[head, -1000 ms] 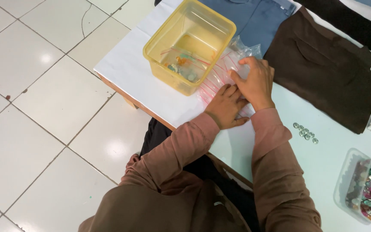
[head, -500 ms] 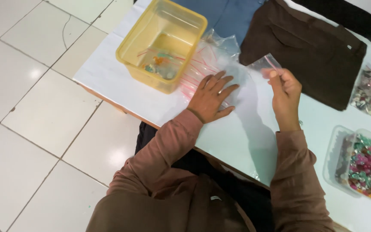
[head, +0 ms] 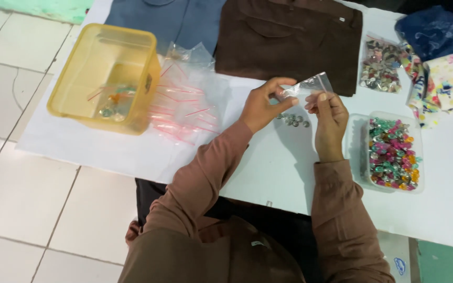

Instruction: The person sorts small metallic rings from a container, arranges them on a table, and places them into small plastic bags.

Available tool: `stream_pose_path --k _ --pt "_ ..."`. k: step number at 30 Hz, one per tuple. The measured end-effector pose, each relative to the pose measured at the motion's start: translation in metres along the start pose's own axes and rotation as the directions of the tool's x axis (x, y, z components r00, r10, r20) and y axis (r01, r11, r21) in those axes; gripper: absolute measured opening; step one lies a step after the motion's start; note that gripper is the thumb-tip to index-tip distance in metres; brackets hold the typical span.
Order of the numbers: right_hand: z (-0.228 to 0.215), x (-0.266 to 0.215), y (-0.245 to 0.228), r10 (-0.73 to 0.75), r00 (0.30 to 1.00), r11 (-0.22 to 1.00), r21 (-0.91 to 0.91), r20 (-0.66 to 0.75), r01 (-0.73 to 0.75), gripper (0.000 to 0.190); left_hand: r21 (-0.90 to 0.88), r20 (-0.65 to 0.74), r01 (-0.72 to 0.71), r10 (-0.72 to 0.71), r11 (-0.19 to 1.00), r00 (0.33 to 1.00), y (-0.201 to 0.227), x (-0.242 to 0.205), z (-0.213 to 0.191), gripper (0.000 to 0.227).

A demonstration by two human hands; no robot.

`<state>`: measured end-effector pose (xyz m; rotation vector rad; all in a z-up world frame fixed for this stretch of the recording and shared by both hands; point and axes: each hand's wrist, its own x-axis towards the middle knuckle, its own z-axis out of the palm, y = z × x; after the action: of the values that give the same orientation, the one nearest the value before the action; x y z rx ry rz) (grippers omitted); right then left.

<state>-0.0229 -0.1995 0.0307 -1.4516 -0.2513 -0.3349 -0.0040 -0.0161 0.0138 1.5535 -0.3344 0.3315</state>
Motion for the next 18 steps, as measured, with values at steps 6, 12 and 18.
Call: stream_pose_path --k 6,12,18 --pt "0.010 -0.003 -0.021 0.034 0.999 0.999 -0.030 -0.017 -0.034 0.020 -0.036 -0.014 0.061 -0.061 0.998 0.998 -0.012 -0.007 0.002 0.033" --pt "0.000 0.000 -0.003 0.030 0.997 0.999 0.034 -0.071 -0.027 0.022 -0.075 0.066 0.052 -0.047 0.996 0.997 0.019 -0.011 0.000 0.021" --pt "0.000 0.001 -0.012 0.090 0.988 0.983 0.174 -0.125 -0.067 0.021 -0.016 0.139 0.028 -0.025 0.999 0.990 0.028 -0.011 -0.010 0.012"
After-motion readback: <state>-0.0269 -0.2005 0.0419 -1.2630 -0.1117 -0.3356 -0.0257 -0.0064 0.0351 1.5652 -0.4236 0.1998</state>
